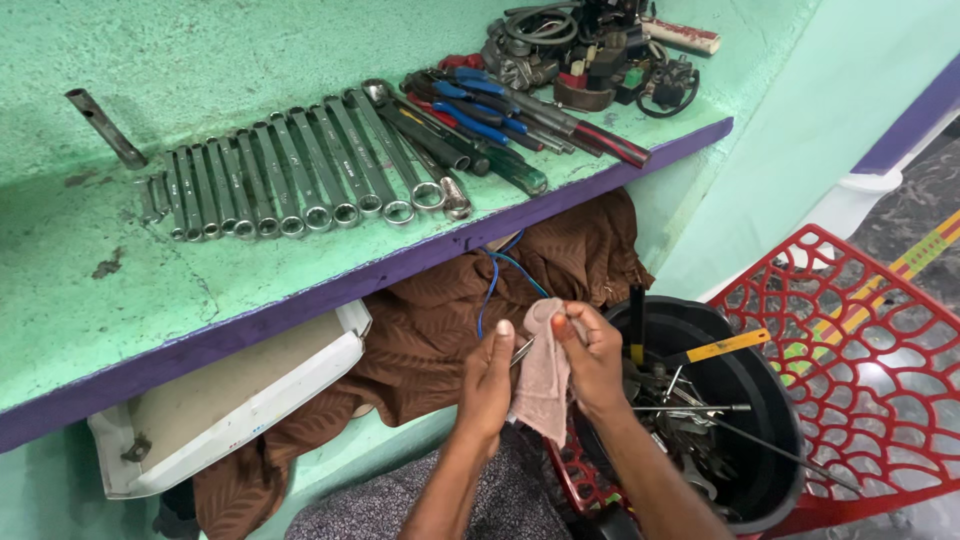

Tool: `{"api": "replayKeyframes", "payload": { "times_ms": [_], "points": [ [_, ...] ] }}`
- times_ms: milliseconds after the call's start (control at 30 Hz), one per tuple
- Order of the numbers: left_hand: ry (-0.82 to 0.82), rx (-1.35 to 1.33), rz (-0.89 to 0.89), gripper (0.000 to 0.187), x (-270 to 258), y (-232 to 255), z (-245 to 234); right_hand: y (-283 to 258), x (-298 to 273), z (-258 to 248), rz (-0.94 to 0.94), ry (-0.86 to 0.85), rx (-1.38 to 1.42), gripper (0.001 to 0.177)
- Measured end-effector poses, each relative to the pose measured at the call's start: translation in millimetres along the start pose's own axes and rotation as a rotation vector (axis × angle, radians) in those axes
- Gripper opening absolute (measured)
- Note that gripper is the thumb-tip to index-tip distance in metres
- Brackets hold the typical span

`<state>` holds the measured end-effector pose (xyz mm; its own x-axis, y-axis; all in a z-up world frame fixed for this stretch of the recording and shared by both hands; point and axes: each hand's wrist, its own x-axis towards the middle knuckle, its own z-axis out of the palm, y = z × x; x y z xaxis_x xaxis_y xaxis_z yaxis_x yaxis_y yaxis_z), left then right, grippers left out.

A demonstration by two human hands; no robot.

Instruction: The person picks up various wrenches and hand tools from a workbench and a bucket, wipes each one with a cloth, and places them back on the shelf or in the bucket.

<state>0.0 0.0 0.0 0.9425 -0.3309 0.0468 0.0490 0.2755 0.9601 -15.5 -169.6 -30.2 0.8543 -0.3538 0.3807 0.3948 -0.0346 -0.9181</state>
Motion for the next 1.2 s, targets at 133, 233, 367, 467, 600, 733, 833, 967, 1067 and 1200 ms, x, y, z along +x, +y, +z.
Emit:
{"api": "replayKeyframes", "payload": {
  "times_ms": [133, 233, 367, 467, 600, 733, 833, 967, 1067, 1200],
  "points": [
    [0.130, 0.004, -0.131, 0.059, -1.4, 10.7, -2.9, -38.5, 4.3, 17.6, 0.180, 0.146, 0.397, 0.024],
    [0.211, -0.068, -0.329, 0.052, -0.7, 28.6, -9.4, -56.1, 1.2, 23.6, 0.432, 0.068, 0.455, 0.025],
    [0.085, -0.049, -0.174, 0.048, 4.0, 27.0, -4.3, -51.5, -8.1, 36.5, 0.555, -0.106, 0.420, 0.024],
    [0.095, 0.056, -0.034, 0.048, 1.5, 19.5, -2.4, -47.3, -4.8, 37.2, 0.459, -0.083, 0.417, 0.020],
    [0.327, 0.052, 0.217, 0.050, 3.3, 20.1, 0.2, -46.8, -1.2, 36.4, 0.507, -0.043, 0.501, 0.017],
    [0.354, -0.208, 0.352, 0.053, 17.2, 18.0, 9.1, -35.8, -9.7, 49.1, 0.370, -0.059, 0.292, 0.018],
    [0.291, -0.305, 0.461, 0.056, 19.6, 14.5, 12.4, -34.4, -20.6, 54.6, 0.445, -0.065, 0.330, 0.022],
    [0.213, -0.309, 0.431, 0.061, 20.4, 24.1, 3.6, -33.6, -24.3, 51.5, 0.494, -0.222, 0.184, 0.019],
    [-0.050, -0.246, 0.406, 0.067, 11.8, 36.0, -7.2, -35.6, -20.1, 45.3, 0.405, -0.315, 0.009, 0.018],
    [-0.355, -0.027, 0.224, 0.075, 13.3, 45.9, -32.4, -42.6, -11.5, 38.3, 0.236, -0.364, -0.056, 0.015]
  ]
}}
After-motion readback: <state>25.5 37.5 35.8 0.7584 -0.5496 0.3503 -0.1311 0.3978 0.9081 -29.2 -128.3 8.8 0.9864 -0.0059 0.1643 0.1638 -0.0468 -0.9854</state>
